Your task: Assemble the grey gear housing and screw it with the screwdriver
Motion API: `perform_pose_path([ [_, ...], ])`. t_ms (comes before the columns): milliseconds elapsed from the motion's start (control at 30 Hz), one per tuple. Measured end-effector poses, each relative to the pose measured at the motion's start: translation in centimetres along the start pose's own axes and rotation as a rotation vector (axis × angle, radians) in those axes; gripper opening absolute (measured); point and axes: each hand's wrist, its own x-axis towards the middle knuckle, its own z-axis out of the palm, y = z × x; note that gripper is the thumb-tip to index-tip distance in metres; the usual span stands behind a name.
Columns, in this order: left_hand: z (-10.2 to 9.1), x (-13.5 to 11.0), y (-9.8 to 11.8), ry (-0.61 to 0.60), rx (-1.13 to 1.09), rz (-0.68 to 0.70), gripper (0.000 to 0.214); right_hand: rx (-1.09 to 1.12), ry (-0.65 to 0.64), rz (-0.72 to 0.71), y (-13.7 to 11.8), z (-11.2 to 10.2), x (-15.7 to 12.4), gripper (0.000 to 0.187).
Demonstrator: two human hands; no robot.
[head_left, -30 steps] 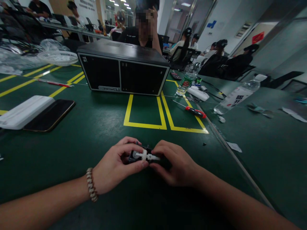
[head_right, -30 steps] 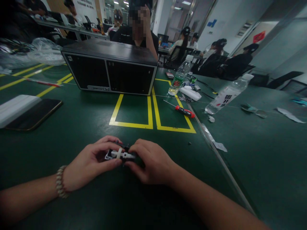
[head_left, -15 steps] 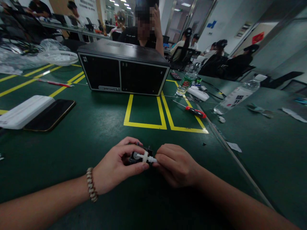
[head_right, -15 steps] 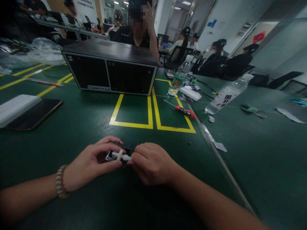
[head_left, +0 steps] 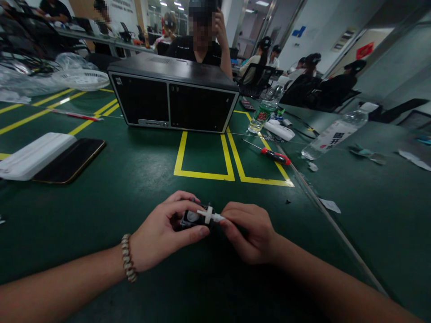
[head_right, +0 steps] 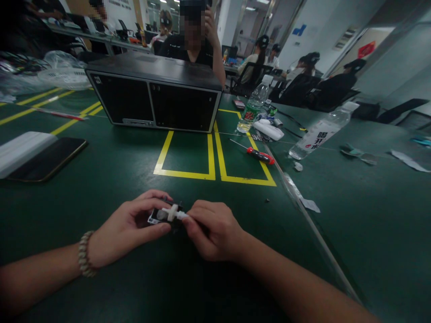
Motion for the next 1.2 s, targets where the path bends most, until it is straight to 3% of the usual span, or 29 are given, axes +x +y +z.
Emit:
perform_pose_path([
  [167,0.0,-0.2,0.0,-0.010,-0.063,-0.001,0.023,0.053,0.256,0.113,-0.7,-0.7,0.1,0.019],
  [333,0.1,-0.2,-0.2,0.022,-0.144,0.002,0.019,0.183,0.339,0.192,-0.7,-1.0,0.2,0.030],
  [500,0.3,-0.1,-0.3,0.034,-0.193,0.015,0.015,0.159,0.264,0.229,-0.4,-1.0,0.1,0.032],
  [800,0.7,-0.2,0.2,0.062,-0.276,0.031,0.009,0.211,0.141,0.436,-0.1,0.8,-0.4,0.015],
  [967,0.8,-0.2,0.3,0.069,-0.326,0.025,0.008,0.205,-0.015,0.364,-0.2,0.6,-0.4,0.043],
  [1100,0.7,-0.2,0.3,0.074,-0.317,0.061,0.005,0.079,-0.153,0.337,-0.2,0.5,-0.6,0.084],
  [1200,0.7,-0.2,0.0,0.074,-0.226,0.100,0.005,0.009,-0.126,0.283,0.2,1.0,-0.9,0.073],
])
